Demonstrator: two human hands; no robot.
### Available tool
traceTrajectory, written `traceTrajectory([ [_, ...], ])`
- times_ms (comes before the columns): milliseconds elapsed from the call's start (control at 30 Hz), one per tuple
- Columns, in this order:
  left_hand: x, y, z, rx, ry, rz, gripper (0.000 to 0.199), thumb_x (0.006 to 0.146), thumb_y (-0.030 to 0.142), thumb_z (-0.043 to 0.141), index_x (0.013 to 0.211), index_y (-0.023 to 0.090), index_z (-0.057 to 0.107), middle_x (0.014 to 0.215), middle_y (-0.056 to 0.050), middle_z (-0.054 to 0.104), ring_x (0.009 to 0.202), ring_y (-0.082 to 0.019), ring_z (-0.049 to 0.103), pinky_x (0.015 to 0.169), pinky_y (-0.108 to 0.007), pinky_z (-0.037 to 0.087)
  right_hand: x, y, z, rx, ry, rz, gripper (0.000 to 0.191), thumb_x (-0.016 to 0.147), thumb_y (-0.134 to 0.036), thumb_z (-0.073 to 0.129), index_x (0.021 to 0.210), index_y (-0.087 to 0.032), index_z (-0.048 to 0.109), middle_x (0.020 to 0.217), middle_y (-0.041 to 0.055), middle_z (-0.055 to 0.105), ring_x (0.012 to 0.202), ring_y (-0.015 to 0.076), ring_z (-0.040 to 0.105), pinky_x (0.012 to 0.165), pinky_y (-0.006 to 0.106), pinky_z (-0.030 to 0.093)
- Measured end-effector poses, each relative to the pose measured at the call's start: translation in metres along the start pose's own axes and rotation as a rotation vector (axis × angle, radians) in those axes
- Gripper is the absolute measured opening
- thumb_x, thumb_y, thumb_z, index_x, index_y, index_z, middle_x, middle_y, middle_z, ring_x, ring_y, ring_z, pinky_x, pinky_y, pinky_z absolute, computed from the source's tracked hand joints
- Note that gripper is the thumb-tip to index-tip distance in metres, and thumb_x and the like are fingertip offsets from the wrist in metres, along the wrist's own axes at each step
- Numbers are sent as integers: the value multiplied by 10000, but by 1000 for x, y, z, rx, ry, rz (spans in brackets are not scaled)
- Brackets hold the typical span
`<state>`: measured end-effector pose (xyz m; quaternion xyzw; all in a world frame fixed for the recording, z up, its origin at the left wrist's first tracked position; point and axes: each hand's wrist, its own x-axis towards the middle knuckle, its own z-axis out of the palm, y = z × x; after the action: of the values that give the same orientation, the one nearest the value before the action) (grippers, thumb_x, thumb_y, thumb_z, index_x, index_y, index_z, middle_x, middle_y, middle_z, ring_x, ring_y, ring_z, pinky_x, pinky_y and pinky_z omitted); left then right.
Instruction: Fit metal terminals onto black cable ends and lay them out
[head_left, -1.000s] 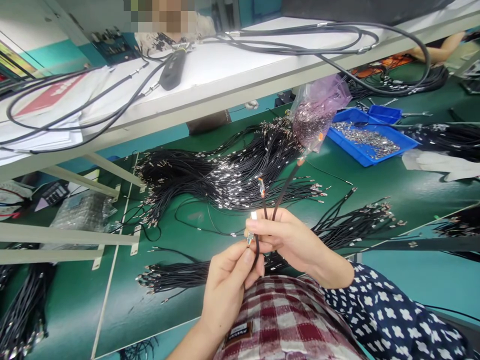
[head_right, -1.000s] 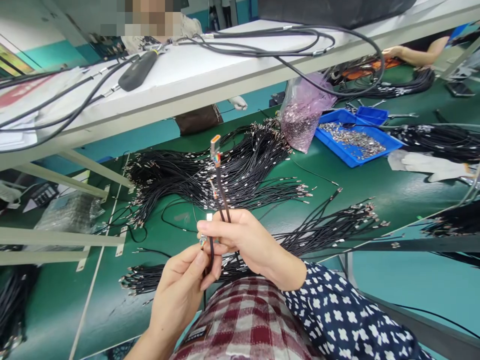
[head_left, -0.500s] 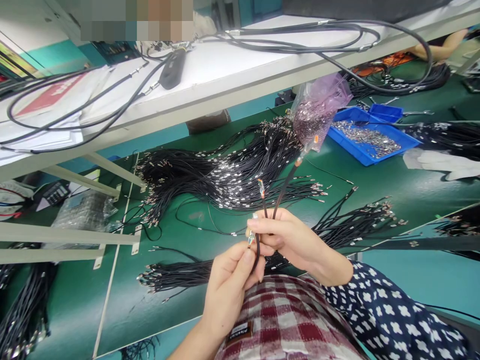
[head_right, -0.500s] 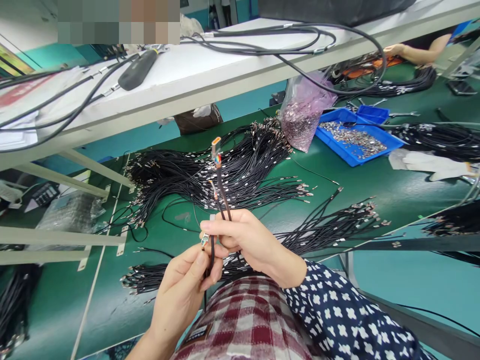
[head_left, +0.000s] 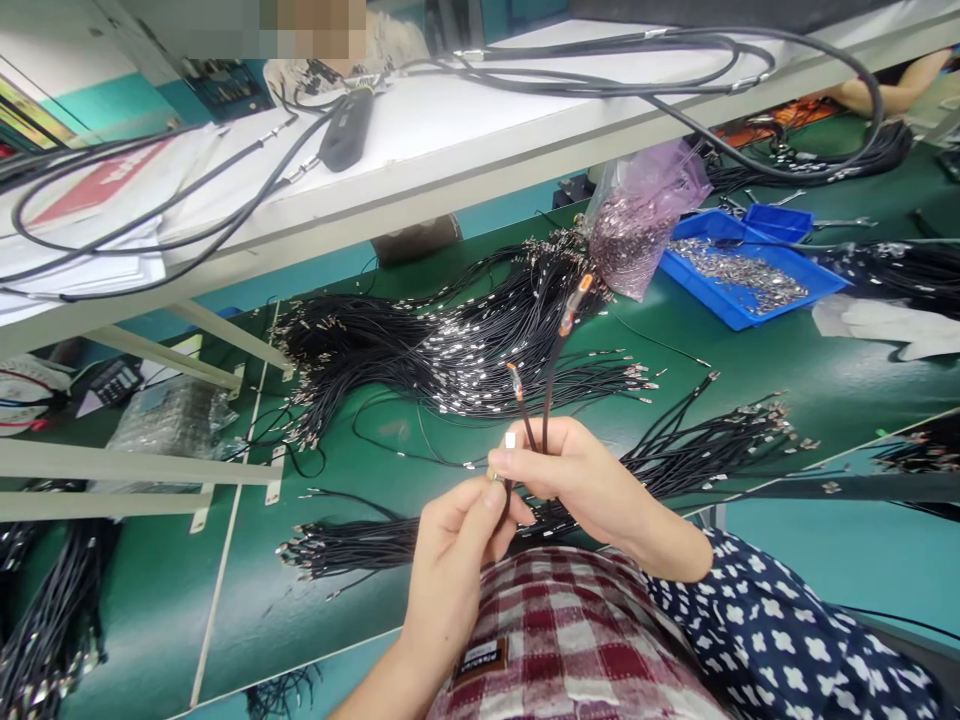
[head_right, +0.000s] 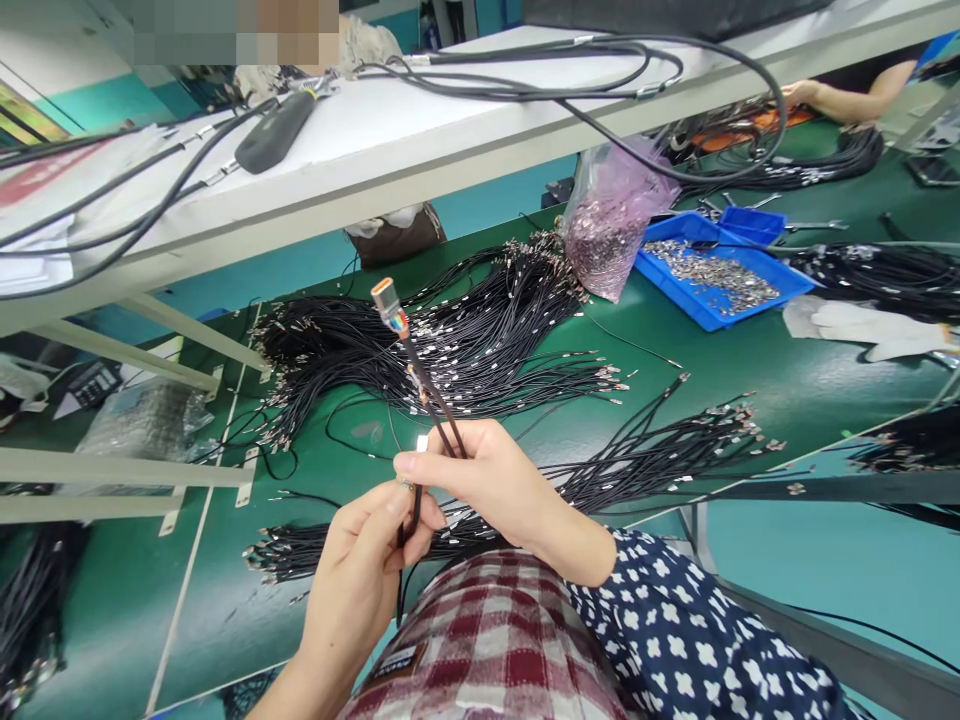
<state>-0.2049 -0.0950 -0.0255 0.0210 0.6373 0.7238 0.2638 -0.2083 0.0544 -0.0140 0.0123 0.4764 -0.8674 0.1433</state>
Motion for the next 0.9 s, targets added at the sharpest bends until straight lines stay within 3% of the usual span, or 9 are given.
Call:
traceTrajectory([
  [333,1,6,4,-113,-39,-54,324,890,397,573,788,126,719,554,17,428,514,-79,308,487,-236,200,1,2,-4,4,48,-28,272,845,-369,671,732,-160,540,540,-68,498,448,50,409,473,199,343],
  [433,3,5,1,-104,-59,-76,308,875,405,611,837,123,729,563,20,430,517,-74,310,480,-229,187,3,4,-5,4,155,-85,235,803,-352,723,853,-162,595,622,-72,501,452,34,360,463,196,325],
  [567,3,4,-1,-108,-60,-78,301,874,397,620,893,113,719,573,14,483,488,-66,346,474,-225,199,3,3,-7,-78,269,-126,210,790,-339,735,828,-154,644,679,-41,531,524,51,375,484,206,301],
  [733,4,7,2,-234,-110,-130,318,945,365,493,954,112,684,644,-52,637,428,-90,476,492,-247,306,4,4,-17,-70,172,-97,197,794,-342,736,857,-161,692,647,-41,501,519,56,309,467,215,219],
  [900,6,8,2,-319,-163,-232,236,854,324,655,844,92,698,522,37,464,428,-34,311,470,-209,211,7,11,-26,43,48,-38,209,802,-348,732,888,-169,667,664,-51,464,491,41,226,450,219,134],
])
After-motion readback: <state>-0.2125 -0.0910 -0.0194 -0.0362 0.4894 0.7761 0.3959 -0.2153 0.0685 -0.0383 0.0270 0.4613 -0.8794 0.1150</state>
